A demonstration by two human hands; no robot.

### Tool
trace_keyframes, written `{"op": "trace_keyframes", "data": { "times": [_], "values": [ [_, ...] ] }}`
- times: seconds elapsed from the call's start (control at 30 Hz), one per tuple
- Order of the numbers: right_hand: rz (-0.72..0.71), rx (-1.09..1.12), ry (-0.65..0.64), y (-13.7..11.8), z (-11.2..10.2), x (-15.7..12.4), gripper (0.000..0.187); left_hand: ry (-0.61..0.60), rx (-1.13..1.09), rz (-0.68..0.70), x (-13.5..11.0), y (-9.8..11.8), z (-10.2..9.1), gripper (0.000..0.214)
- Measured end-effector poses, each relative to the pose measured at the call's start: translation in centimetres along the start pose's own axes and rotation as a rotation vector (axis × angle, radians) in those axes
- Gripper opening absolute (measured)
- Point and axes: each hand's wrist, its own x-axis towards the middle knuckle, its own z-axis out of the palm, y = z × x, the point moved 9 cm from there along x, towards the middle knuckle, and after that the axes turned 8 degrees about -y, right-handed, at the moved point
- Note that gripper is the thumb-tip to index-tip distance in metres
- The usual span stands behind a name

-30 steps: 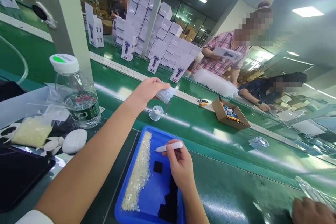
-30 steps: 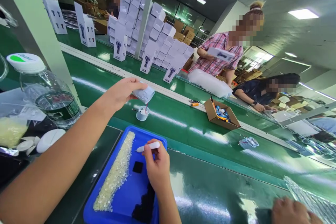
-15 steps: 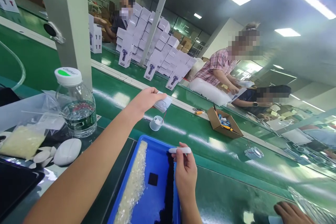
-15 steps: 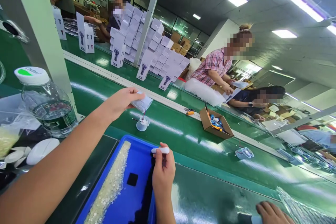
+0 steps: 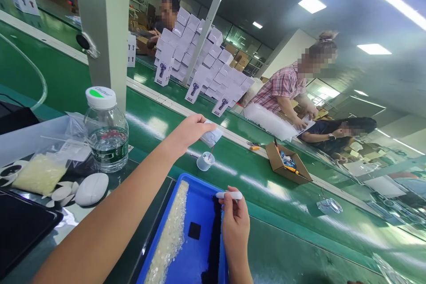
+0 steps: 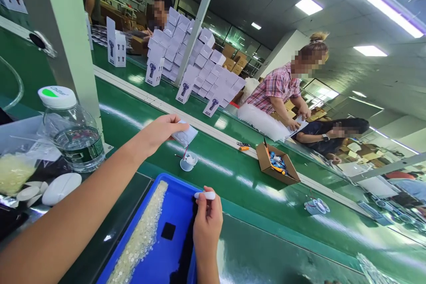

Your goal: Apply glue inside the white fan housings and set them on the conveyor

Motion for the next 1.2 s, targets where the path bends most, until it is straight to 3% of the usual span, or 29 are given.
{"op": "trace_keyframes", "data": {
  "times": [0.37,0.6,0.77,1.07,1.2],
  "values": [
    [-0.232,-0.187,-0.141,-3.0,1.7,-0.8,0.027,0.017,0.027,-0.045,-0.4,-0.2,0.7,0.027],
    [-0.131,-0.081,-0.045,-1.2,0.5,-0.5,0.033,0.021,0.067,-0.023,-0.1,-0.5,0.9,0.026],
    [-0.087,-0.048,-0.067,-0.8,0.7,0.1,0.034,0.011,0.043,-0.02,-0.1,-0.5,1.0,0.028],
    [-0.145,-0.099,-0.173,-2.1,1.9,-0.5,0.026,0.033,0.034,-0.032,0.2,-1.1,1.2,0.028],
    [-0.159,-0.069,-0.13,-2.1,1.5,-0.5,0.025,0.028,0.022,-0.024,0.3,-1.6,1.5,0.03]
  ]
}}
